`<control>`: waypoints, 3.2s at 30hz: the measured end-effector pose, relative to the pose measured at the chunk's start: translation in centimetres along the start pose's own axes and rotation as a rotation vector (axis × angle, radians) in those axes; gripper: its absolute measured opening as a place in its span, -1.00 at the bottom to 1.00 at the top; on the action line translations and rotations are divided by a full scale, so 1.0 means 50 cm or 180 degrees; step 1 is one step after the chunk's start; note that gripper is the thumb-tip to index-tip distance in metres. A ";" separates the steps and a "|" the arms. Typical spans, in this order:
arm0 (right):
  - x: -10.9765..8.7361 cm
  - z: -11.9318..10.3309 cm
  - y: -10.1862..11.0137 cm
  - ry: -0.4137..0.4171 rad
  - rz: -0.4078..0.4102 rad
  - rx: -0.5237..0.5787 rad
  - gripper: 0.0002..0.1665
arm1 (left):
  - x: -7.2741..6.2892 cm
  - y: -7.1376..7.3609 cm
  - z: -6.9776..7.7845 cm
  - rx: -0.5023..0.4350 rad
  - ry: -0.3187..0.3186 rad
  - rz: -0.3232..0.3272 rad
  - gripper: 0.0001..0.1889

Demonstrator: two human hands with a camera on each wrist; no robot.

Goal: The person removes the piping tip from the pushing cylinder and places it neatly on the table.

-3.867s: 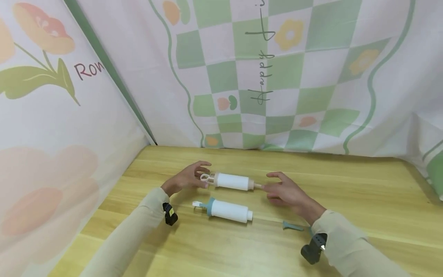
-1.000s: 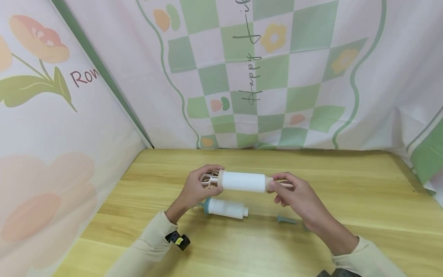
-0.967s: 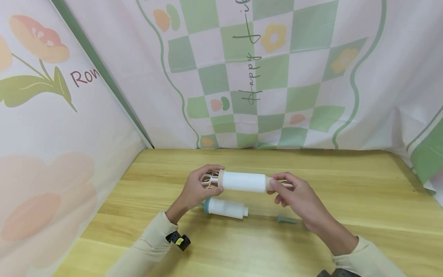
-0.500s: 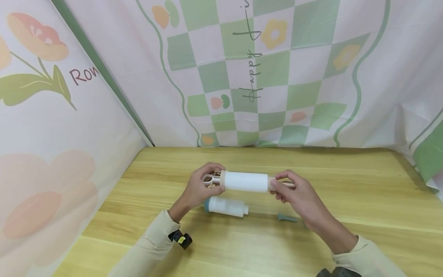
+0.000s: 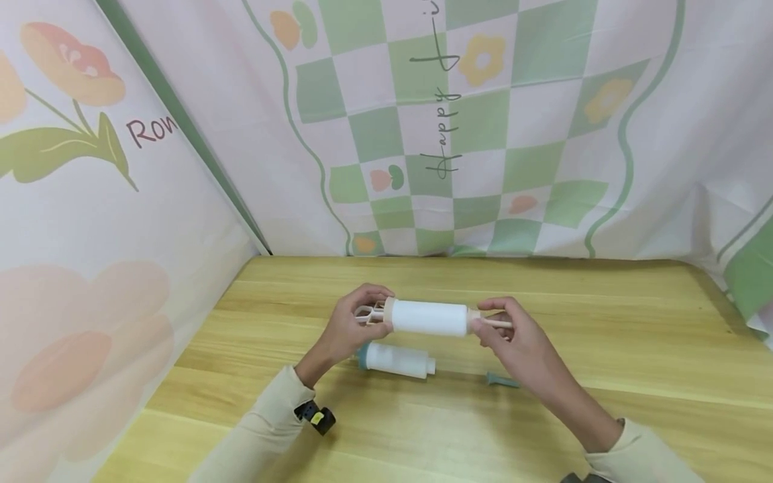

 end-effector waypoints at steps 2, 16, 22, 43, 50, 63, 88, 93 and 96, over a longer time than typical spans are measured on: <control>0.000 0.003 -0.001 0.0005 0.0034 0.0008 -0.51 | 0.000 0.000 0.001 0.0035 -0.0008 -0.0012 -0.56; 0.000 0.005 -0.003 -0.0131 0.0072 0.0124 -0.52 | -0.004 -0.004 0.004 0.0192 -0.0001 -0.0018 -0.54; -0.001 0.003 0.000 -0.0002 0.0009 0.0138 -0.56 | -0.004 -0.003 0.008 0.0264 0.0024 -0.0011 -0.52; 0.000 -0.005 -0.006 -0.0127 0.0062 0.0012 -0.51 | -0.010 0.000 0.028 0.0201 0.0077 -0.0077 -0.55; -0.001 -0.003 -0.009 -0.0064 -0.0003 0.0044 -0.52 | -0.012 0.002 0.009 0.0227 0.0077 -0.0002 -0.53; 0.002 -0.007 -0.012 -0.0107 0.0079 0.0024 -0.53 | -0.015 0.006 0.008 0.0238 0.0016 0.0008 -0.55; 0.008 -0.002 -0.019 -0.0197 -0.0033 0.0038 -0.51 | -0.017 0.010 -0.001 0.0248 0.0068 -0.0004 -0.54; 0.007 -0.002 -0.019 -0.0137 -0.0067 0.0048 -0.49 | -0.018 0.013 -0.006 0.0255 0.0003 0.0010 -0.55; 0.006 -0.002 -0.019 -0.0060 -0.0075 0.0054 -0.49 | -0.018 0.014 -0.008 0.0254 -0.0013 0.0020 -0.55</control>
Point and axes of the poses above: each hand's wrist, its own x-axis towards the middle knuckle, its own y-axis out of the back of the hand, z = x × y, the point moved 3 cm from there along x, towards the middle knuckle, and after that the axes turned 4 degrees about x, right-handed, at the moved point
